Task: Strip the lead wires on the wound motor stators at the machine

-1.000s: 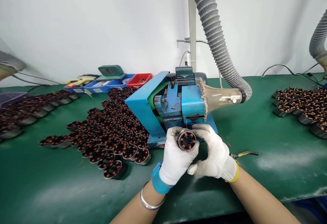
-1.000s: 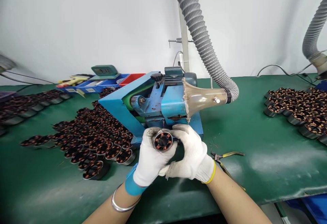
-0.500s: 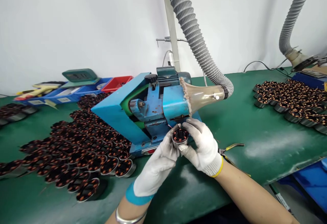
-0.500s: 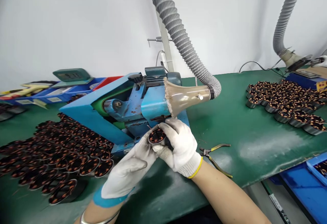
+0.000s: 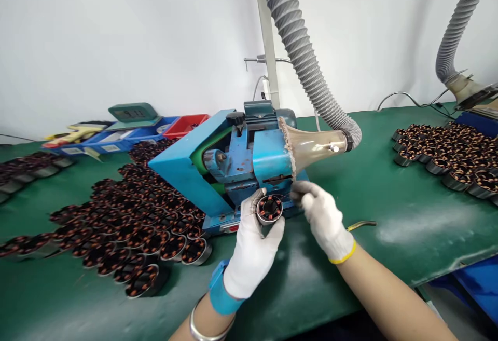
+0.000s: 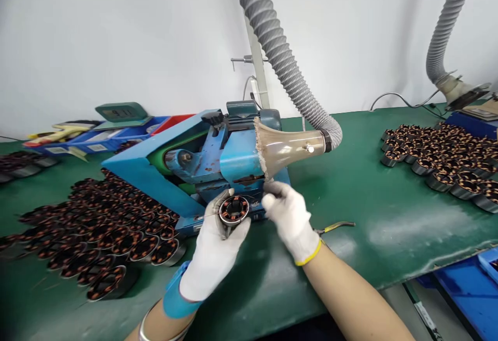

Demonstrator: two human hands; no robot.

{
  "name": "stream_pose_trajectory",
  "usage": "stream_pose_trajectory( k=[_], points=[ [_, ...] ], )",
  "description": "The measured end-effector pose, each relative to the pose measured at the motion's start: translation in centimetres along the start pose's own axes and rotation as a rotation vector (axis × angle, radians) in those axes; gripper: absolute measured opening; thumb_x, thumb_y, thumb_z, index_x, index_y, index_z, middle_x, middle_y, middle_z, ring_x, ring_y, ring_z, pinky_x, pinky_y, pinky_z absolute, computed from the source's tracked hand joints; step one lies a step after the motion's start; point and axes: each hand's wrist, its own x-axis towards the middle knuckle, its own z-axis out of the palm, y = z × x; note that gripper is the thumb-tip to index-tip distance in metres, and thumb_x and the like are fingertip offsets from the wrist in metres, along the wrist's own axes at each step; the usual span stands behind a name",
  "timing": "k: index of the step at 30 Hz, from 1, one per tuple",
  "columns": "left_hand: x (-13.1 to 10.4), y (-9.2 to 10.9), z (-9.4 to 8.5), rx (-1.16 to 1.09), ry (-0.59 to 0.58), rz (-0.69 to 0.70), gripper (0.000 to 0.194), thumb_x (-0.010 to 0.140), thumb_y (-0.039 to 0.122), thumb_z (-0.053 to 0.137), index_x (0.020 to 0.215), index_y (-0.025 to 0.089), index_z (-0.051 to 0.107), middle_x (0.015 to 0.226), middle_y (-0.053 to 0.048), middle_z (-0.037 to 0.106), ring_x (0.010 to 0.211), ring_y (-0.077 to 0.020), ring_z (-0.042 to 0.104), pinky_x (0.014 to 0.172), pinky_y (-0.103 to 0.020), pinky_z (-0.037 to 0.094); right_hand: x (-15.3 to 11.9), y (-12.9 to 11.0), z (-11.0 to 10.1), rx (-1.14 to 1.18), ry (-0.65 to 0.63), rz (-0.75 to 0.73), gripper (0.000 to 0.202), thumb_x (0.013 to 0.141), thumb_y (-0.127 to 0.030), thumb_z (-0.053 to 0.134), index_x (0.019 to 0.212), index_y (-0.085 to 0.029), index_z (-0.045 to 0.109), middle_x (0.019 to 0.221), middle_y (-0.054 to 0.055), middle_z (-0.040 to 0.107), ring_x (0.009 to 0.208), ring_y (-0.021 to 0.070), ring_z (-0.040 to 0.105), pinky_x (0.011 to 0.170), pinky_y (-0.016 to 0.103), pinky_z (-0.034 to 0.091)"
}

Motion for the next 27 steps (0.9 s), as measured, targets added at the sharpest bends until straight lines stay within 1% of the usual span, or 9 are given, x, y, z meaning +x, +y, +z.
stream_pose_trajectory(
  k=[3,7,10,14,15,17,20,24,27],
  points=[
    [0.1,0.4,-0.2,0.257,0.056,0.226,0.052,0.080,0.017,0.062,0.129,0.021,0.043,0.119,-0.011,0.051,0.111,-0.0235,0.058,0.099,-0.044,0.050,-1.8,0.3,1.1,-0.028,-0.085,-0.001,0.040,0.069,-0.038,0.076,0.103,-0.019,0.070,0.097,0.008,0.069,0.082,0.0206,0.063,0.071,0.032,0.053],
    [0.2,1.3,-0.4,0.370,-0.043,0.399,0.044,0.077,0.008,0.058,0.118,0.018,0.047,0.110,-0.009,0.048,0.102,-0.0205,0.058,0.090,-0.037,0.054,-2.4,-0.6,1.2,-0.026,-0.085,0.045,0.023,0.078,-0.039,0.066,0.077,-0.016,0.069,0.071,0.002,0.062,0.067,0.0142,0.055,0.064,0.028,0.047],
    [0.2,1.6,-0.3,0.351,-0.170,0.400,0.044,0.072,0.004,0.057,0.113,0.018,0.047,0.107,-0.008,0.047,0.100,-0.0203,0.057,0.088,-0.036,0.054,-1.5,-1.0,0.5,0.113,-0.044,0.125,0.025,0.077,-0.041,0.068,0.073,-0.016,0.066,0.065,0.000,0.059,0.061,0.0116,0.051,0.062,0.026,0.045],
    [0.3,1.4,-0.2,0.321,-0.141,0.363,0.048,0.068,0.002,0.056,0.112,0.019,0.046,0.105,-0.007,0.048,0.097,-0.0203,0.056,0.088,-0.036,0.052,-0.4,-1.4,-0.2,0.275,0.140,0.062,0.027,0.072,-0.044,0.073,0.076,-0.019,0.063,0.071,-0.002,0.061,0.065,0.0115,0.055,0.070,0.028,0.050],
    [0.3,1.3,-0.2,0.312,-0.124,0.353,0.049,0.068,0.003,0.056,0.113,0.019,0.046,0.105,-0.007,0.048,0.097,-0.0205,0.056,0.088,-0.036,0.052,-0.4,-1.6,-0.3,0.215,0.131,0.068,0.027,0.071,-0.043,0.074,0.078,-0.019,0.064,0.073,-0.001,0.063,0.066,0.0119,0.056,0.070,0.028,0.050],
    [0.4,1.2,-0.2,0.287,-0.120,0.332,0.047,0.070,0.004,0.057,0.113,0.019,0.045,0.105,-0.007,0.048,0.096,-0.0203,0.055,0.087,-0.036,0.051,-0.6,-2.0,-0.3,0.009,-0.006,0.126,0.025,0.070,-0.039,0.075,0.081,-0.018,0.066,0.073,-0.001,0.064,0.066,0.0128,0.057,0.067,0.027,0.049],
    [0.4,1.1,-0.1,0.241,-0.188,0.292,0.041,0.073,0.005,0.057,0.109,0.020,0.046,0.102,-0.006,0.050,0.093,-0.0196,0.056,0.085,-0.035,0.051,-0.9,-2.3,-0.4,-0.181,-0.154,0.173,0.022,0.073,-0.037,0.072,0.075,-0.016,0.067,0.063,-0.001,0.061,0.059,0.0120,0.053,0.059,0.026,0.045],
    [0.1,1.1,0.1,0.241,-0.214,0.223,0.039,0.075,0.008,0.057,0.111,0.019,0.045,0.100,-0.006,0.052,0.092,-0.0198,0.057,0.085,-0.036,0.050,-0.5,-2.2,-0.8,-0.021,0.071,0.055,0.027,0.077,-0.044,0.068,0.077,-0.017,0.064,0.065,-0.001,0.060,0.062,0.0117,0.054,0.063,0.026,0.046],
    [-0.1,1.2,0.2,0.232,-0.223,0.201,0.036,0.077,0.011,0.057,0.110,0.019,0.045,0.100,-0.007,0.053,0.092,-0.0200,0.058,0.084,-0.037,0.050,-0.4,-2.1,-0.7,-0.080,-0.024,0.139,0.028,0.071,-0.040,0.074,0.084,-0.016,0.067,0.068,0.000,0.063,0.062,0.0122,0.056,0.063,0.027,0.047]
  ],
)
